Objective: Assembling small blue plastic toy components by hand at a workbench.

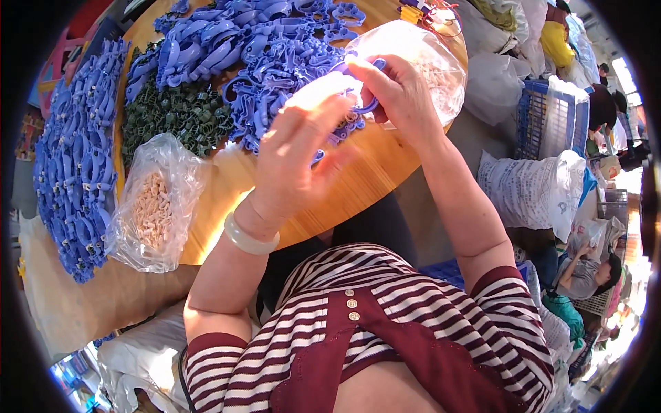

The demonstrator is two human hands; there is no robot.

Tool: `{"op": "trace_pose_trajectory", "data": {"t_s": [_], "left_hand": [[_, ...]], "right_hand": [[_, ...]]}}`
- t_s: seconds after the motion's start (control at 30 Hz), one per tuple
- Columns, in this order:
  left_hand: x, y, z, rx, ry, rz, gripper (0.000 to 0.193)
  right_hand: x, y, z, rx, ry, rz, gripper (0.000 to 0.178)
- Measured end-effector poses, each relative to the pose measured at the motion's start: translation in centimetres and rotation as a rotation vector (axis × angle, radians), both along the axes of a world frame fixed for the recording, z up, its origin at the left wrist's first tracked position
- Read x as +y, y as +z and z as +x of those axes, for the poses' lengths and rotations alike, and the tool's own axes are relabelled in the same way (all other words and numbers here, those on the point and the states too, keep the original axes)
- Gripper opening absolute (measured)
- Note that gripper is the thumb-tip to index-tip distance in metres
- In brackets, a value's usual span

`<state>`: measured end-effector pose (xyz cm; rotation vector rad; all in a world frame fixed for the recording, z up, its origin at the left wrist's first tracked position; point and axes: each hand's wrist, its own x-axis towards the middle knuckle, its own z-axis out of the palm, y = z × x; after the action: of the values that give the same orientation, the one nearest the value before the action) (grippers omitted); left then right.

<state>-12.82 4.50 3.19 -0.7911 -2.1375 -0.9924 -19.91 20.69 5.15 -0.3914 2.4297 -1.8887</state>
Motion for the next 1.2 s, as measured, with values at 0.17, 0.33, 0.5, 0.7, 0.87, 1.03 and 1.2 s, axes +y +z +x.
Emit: {"op": "trace_pose_trajectory", "data": {"t_s": [0.17, 0.33, 0.5, 0.7, 0.87, 1.03, 1.2], "left_hand": [[0.5, -0.8, -1.3, 0.082, -0.044, -0.082, 0.04], [0.4, -0.7, -0.6, -0.315, -0.035, 0.445, 0.034], [-0.2, -0.5, -1.1, -0.764, -0.391, 1.216, 0.038], [-0.7, -1.4, -1.2, -0.909, -0.577, 1.221, 0.045], [-0.2, -1.1, -1.5, -0.935, -0.504, 1.183, 0.041], [-0.2, -0.9, -1.3, -0.94, -0.447, 1.192, 0.04], [-0.7, -1.5, -1.7, -0.957, -0.518, 1.134, 0.042]], "right_hand": [[-0.2, 0.9, -0.1, -0.166, 0.058, -0.057, 0.03], [0.9, 0.6, -0.4, -0.228, 0.243, 0.022, 0.043], [1.3, -0.5, -0.3, -0.101, 0.078, 0.088, 0.04], [1.0, -0.6, 0.0, -0.196, 0.251, -0.167, 0.034], [1.1, -1.0, -0.3, -0.233, 0.251, -0.226, 0.031], [1.2, -1.0, -0.5, -0.22, 0.272, -0.232, 0.033], [1.4, -1.1, -0.6, -0.228, 0.286, -0.222, 0.035]]}}
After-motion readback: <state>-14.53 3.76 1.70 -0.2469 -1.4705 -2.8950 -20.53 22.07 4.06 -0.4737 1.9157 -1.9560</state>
